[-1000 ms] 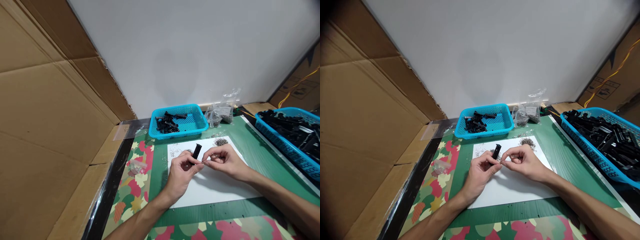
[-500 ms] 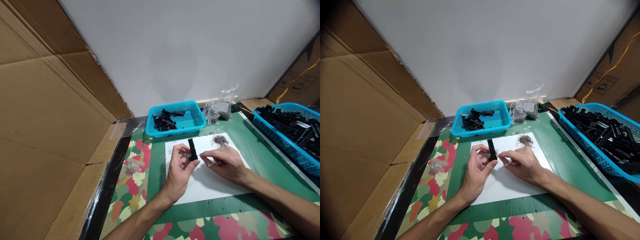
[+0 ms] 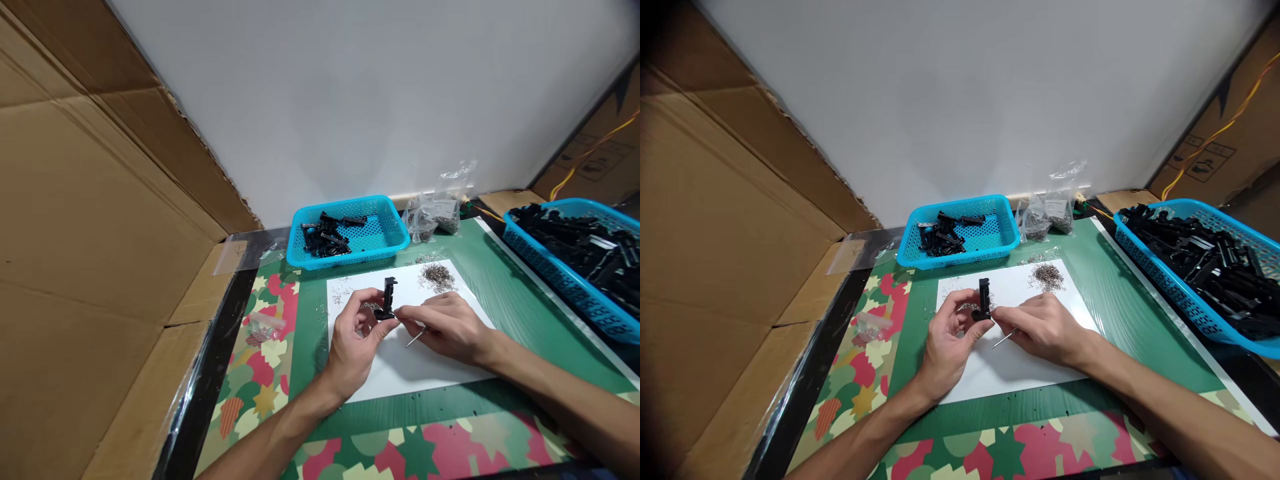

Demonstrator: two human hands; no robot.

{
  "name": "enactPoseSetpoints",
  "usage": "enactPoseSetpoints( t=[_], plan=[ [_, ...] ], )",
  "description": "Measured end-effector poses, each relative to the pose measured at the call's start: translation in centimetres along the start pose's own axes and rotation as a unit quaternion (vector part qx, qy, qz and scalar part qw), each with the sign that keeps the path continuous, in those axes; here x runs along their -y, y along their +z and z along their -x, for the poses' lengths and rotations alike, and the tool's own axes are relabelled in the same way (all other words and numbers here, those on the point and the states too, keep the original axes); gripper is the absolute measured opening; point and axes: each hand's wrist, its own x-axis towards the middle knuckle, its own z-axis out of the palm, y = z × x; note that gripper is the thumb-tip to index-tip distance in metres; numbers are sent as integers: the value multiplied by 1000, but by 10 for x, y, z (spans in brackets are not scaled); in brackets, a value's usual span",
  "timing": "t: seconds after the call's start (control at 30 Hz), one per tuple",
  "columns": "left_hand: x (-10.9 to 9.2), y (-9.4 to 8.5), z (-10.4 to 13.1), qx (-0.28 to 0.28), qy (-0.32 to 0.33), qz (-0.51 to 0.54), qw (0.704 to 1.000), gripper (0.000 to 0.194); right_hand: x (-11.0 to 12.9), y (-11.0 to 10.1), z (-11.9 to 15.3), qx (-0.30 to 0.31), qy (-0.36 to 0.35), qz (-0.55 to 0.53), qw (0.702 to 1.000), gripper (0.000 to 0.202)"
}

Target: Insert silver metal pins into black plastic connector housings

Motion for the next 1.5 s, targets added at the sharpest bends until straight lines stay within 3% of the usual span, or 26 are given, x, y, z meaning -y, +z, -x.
enactPoseSetpoints(
  t=[0.67, 1.17, 1.37, 1.5],
  plan=[
    [-3, 0, -4, -2, -12, -3, 1000, 40, 2, -5, -2, 11, -23, 30, 999, 22],
    [-5, 1, -5, -2, -45, 50, 998, 44, -2, -3, 0, -2, -4, -10, 1000, 25],
    [-3, 0, -6, 17, -68, 73, 995, 54, -7, -1, 1, 0, 24, -47, 999, 14],
    [-6, -2, -6, 34, -52, 73, 995, 53, -9, -1, 2, 5, 39, -78, 996, 24]
  ],
)
